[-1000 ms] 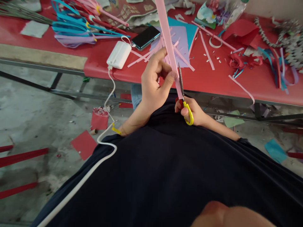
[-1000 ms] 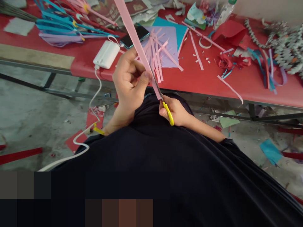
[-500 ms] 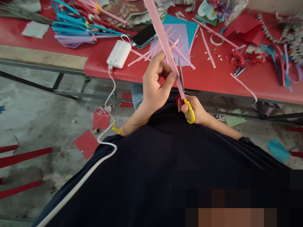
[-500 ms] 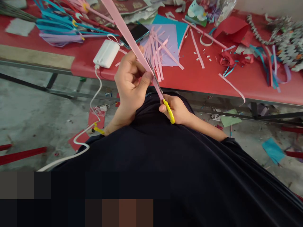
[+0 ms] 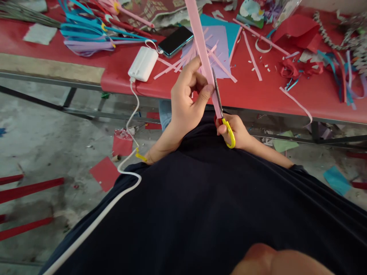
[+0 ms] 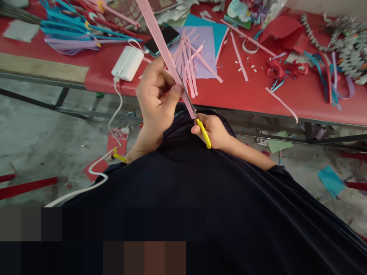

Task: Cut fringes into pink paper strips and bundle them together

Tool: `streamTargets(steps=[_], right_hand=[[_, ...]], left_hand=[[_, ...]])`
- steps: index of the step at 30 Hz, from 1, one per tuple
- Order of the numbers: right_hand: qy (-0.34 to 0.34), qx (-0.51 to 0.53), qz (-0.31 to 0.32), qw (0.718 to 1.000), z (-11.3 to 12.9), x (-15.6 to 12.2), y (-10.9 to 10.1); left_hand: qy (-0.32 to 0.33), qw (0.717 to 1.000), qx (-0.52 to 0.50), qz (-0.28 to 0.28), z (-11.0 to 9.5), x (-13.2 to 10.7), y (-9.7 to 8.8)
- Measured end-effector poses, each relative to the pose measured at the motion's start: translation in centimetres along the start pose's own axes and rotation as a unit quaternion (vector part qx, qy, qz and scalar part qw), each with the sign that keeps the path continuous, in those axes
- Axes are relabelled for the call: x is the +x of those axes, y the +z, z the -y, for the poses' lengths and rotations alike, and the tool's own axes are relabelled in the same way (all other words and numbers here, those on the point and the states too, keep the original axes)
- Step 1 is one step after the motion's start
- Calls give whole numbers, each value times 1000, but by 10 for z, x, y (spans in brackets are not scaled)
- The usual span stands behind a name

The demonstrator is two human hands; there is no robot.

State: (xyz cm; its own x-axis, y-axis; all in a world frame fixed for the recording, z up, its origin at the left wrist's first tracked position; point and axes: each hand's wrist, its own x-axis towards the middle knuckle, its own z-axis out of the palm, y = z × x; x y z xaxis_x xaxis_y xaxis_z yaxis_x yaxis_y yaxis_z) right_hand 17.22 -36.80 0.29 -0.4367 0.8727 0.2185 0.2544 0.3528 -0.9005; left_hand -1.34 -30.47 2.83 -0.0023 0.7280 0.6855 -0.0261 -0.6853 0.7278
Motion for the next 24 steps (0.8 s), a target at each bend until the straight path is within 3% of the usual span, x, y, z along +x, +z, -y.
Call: streamTargets(steps=[11, 17, 24], right_hand=[[13, -8, -9, 1000, 2, 1, 2], [5, -2, -24, 1000, 3, 9, 2], [1, 13, -15, 1000, 9, 18, 5]], left_hand=[[27, 1000, 3, 16, 5, 1, -1], [55, 998, -3, 17, 0, 14, -3], [-20, 1000, 1, 1, -2, 21, -15]])
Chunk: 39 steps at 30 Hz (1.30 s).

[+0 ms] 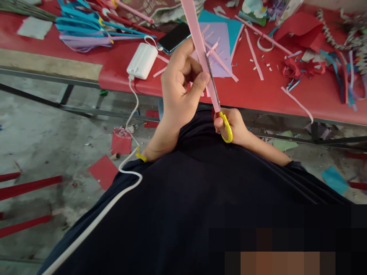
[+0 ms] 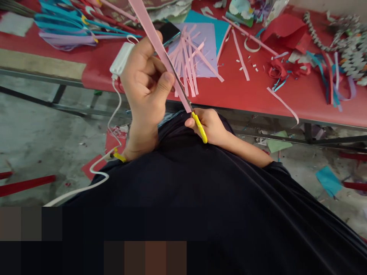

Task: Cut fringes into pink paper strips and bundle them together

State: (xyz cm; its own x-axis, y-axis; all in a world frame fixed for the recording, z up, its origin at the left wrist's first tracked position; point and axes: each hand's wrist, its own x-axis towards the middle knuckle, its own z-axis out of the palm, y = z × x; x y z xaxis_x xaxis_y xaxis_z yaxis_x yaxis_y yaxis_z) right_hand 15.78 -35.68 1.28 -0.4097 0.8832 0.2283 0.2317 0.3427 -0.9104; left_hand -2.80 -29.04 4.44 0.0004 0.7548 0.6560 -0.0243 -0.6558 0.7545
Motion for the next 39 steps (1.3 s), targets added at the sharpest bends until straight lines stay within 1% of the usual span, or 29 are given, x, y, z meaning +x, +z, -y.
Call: streamTargets(steps=[3, 7, 10, 16, 19, 25, 29, 34, 39], right_hand=[[17, 37, 13, 999, 0, 0, 3], [34, 69, 27, 997, -3, 3, 5], [6, 59, 39, 997, -3, 11, 6], [-56, 69, 44, 995, 3, 22, 14], [-57, 65, 40, 995, 3, 19, 16], [-49, 75, 36, 995, -1, 10, 13], [-60, 85, 49, 993, -2, 8, 12], [-80, 86, 58, 991, -3, 7, 11], [-73, 88, 66, 991, -3, 8, 11]], left_hand=[[-14, 1000, -20, -9, 5, -1, -4], [-4, 1000, -12, 0, 5, -1, -6], [-10, 1000, 5, -18, 6, 0, -8], [12, 1000, -3, 2, 15, -5, -13], [7, 1000, -20, 3, 16, -11, -11], [-7, 999, -46, 14, 18, -21, -7], [9, 997, -78, 18, 8, -20, -7], [-2, 992, -124, -16, -10, -16, -5], [-20, 995, -87, -33, -11, -13, -7]])
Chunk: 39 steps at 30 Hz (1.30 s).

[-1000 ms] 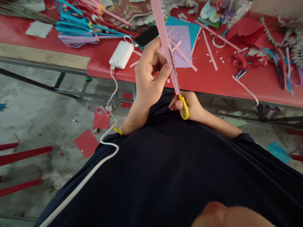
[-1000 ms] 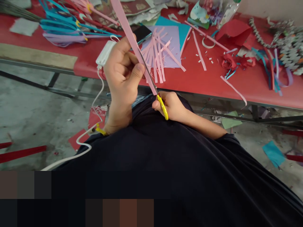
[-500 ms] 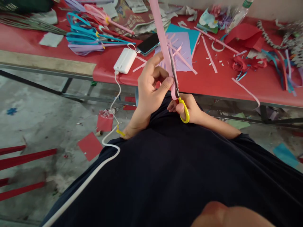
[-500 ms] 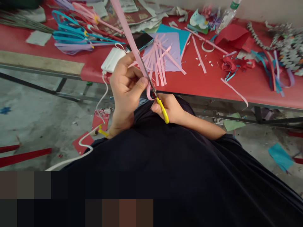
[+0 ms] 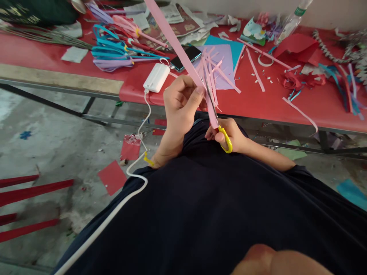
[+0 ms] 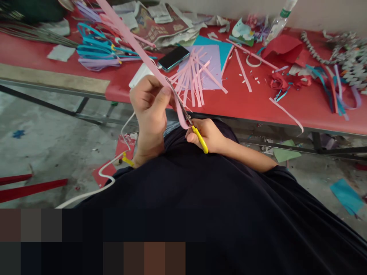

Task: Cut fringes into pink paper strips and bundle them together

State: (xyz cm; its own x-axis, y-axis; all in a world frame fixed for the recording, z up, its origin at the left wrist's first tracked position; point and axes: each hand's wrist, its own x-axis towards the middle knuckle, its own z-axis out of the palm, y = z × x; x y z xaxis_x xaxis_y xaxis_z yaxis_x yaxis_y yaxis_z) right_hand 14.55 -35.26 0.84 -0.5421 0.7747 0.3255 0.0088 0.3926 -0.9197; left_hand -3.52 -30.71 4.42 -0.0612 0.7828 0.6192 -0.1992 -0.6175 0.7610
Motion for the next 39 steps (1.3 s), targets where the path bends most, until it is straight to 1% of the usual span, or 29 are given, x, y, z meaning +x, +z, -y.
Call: streamTargets(steps=[4, 12, 18, 24, 28, 32, 36, 39], right_hand=[[2, -3, 2, 1000, 2, 0, 0], [7, 4, 6, 1000, 1, -1, 1], [2, 9, 3, 1000, 0, -1, 2], [13, 9, -2, 1000, -1, -2, 3], [26, -8, -1, 1000, -1, -3, 3], [13, -14, -6, 1000, -1, -3, 4], [5, -20, -10, 1000, -2, -3, 4], [10, -24, -19, 999, -2, -3, 5]], left_hand=[[-12, 999, 34, 6, -2, 0, -3], [1, 995, 100, 6, -13, 3, -9], [13, 995, 93, 30, -14, 3, -12], [44, 995, 74, 49, -8, 6, -15], [32, 993, 99, 62, -3, 9, -19], [32, 993, 90, 70, 1, 10, -23], [15, 993, 82, 83, 4, 10, -24], [16, 993, 80, 89, 4, 11, -22]])
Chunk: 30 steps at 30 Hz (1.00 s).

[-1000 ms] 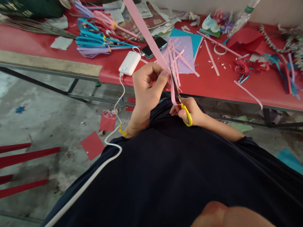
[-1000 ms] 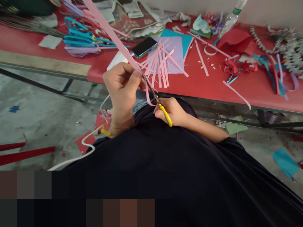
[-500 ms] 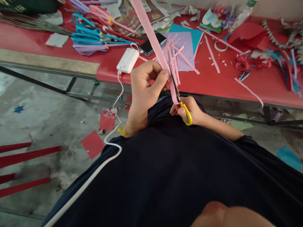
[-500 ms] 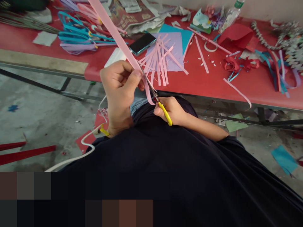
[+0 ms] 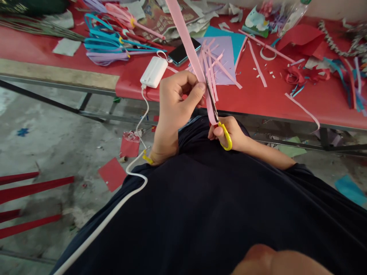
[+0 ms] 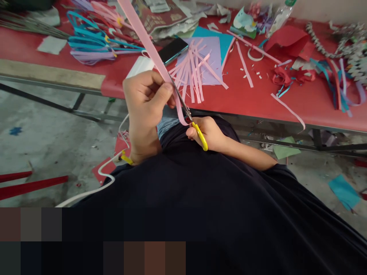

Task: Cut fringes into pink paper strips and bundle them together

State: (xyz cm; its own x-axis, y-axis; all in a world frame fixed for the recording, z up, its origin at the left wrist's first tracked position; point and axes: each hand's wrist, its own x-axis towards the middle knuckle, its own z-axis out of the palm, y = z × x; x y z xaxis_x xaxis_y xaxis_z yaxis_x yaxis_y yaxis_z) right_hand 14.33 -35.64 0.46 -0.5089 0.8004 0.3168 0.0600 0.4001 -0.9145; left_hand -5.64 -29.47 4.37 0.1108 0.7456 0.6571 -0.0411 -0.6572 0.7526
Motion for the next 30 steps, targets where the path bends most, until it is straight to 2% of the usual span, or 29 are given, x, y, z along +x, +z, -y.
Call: streamTargets(steps=[6, 11, 16, 20, 26, 30], right_hand=[[15, 1, -3, 1000, 1, 0, 0], [36, 9, -14, 999, 1, 1, 0], [52, 19, -19, 998, 1, 1, 1], [27, 7, -10, 1000, 0, 1, 1], [25, -2, -9, 1000, -3, 1, -1], [15, 5, -5, 1000, -1, 1, -1]], left_hand=[[-4, 1000, -17, -12, -3, 1, 6], [17, 999, -30, -3, 1, 3, 5], [9, 999, -47, -14, 4, 5, 6], [11, 998, -55, -22, 8, 5, 7], [24, 998, -52, 17, 11, 7, 2], [3, 999, -47, 14, 14, 5, 3]])
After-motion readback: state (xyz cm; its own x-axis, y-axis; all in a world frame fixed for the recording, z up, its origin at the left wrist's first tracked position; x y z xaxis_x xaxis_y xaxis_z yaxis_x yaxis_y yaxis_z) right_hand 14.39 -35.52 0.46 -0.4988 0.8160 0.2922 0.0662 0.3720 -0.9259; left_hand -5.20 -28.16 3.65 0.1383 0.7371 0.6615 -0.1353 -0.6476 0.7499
